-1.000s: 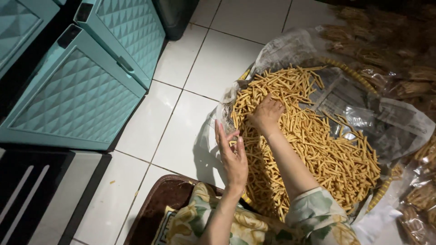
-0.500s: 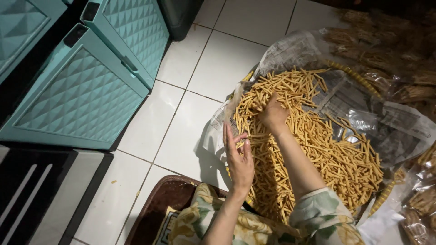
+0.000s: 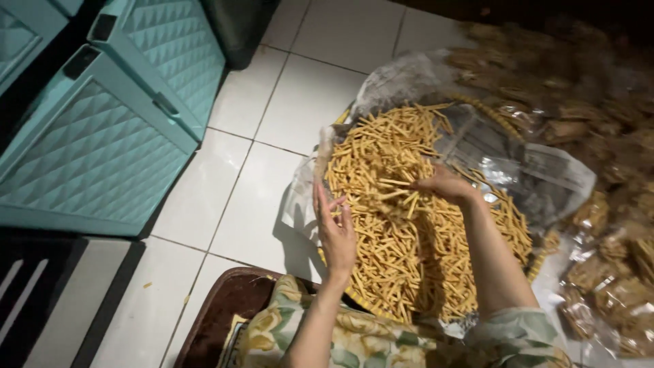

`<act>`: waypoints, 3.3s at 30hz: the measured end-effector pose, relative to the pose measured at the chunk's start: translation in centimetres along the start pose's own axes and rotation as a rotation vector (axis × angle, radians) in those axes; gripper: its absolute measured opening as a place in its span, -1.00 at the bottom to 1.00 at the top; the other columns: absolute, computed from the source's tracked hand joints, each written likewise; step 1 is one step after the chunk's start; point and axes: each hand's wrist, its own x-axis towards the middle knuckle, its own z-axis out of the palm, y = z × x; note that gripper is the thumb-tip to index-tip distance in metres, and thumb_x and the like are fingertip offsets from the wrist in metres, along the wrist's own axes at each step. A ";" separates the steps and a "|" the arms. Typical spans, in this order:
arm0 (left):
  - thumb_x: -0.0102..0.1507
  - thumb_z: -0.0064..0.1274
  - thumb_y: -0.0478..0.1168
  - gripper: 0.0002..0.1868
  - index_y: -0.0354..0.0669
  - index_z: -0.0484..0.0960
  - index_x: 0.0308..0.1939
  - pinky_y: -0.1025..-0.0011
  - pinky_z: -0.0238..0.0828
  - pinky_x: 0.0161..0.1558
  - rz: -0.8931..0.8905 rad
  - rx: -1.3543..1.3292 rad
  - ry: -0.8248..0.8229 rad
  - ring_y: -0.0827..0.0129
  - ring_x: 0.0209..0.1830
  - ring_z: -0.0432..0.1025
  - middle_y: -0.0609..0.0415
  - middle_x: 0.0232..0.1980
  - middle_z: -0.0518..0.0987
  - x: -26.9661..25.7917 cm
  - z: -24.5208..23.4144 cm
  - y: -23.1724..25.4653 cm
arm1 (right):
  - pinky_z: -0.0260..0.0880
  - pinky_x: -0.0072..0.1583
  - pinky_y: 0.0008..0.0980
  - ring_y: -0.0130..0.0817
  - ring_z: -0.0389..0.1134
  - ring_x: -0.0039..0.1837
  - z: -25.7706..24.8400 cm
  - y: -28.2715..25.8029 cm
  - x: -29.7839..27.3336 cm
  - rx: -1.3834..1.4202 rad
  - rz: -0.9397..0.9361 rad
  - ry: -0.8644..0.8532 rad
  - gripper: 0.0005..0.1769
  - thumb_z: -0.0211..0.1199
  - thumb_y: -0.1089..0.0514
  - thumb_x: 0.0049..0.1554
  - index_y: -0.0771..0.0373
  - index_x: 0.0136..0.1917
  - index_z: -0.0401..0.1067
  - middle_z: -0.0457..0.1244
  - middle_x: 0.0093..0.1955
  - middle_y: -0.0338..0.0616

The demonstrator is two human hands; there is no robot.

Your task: Packaging thin stick-like snacks into small plastic bags from a large basket

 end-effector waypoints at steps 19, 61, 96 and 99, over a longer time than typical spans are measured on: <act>0.41 -0.17 -0.41 -0.28 -0.29 -0.10 0.61 0.34 0.57 -0.11 0.002 0.062 -0.117 0.06 0.21 0.49 -0.28 0.61 -0.03 -0.5 0.4 -0.4 | 0.50 0.09 0.04 0.00 0.49 0.11 2.8 12.7 -9.7 -1.373 -0.042 -0.092 -0.09 0.03 0.01 0.10 0.07 0.65 -0.21 0.41 0.07 0.00; 0.53 -0.43 -0.01 -0.39 -0.39 0.12 0.54 0.00 -0.10 0.54 -0.206 -0.369 -0.499 -0.16 0.55 0.04 -0.46 0.53 0.14 -6.7 4.2 -1.6 | 0.46 -0.19 -0.31 -0.34 0.40 -0.29 13.2 1.1 -14.1 1.039 -0.149 0.378 -0.75 0.44 0.18 0.08 0.36 -0.06 0.48 0.32 -0.30 -0.10; 0.52 -0.43 0.12 -0.40 -0.19 0.63 0.19 0.11 0.39 0.27 -0.070 -0.069 -0.863 -0.07 0.26 0.46 -0.20 0.23 0.59 -3.5 2.4 1.8 | 0.54 -0.17 -0.05 0.06 0.46 -0.24 5.7 2.8 -15.8 0.236 0.189 -0.338 -0.30 0.51 0.41 -0.09 0.61 0.26 0.27 0.36 -0.19 0.42; 0.48 -0.17 0.02 -0.57 -0.17 0.67 0.14 0.15 0.39 0.28 -0.006 -0.104 -0.858 -0.05 0.29 0.44 -0.19 0.22 0.60 -4.6 3.8 -1.7 | 0.56 -0.15 -0.03 0.00 0.44 -0.24 7.7 5.2 -14.6 0.243 0.162 -0.378 -0.31 0.46 0.40 -0.04 0.58 0.30 0.25 0.33 -0.16 0.37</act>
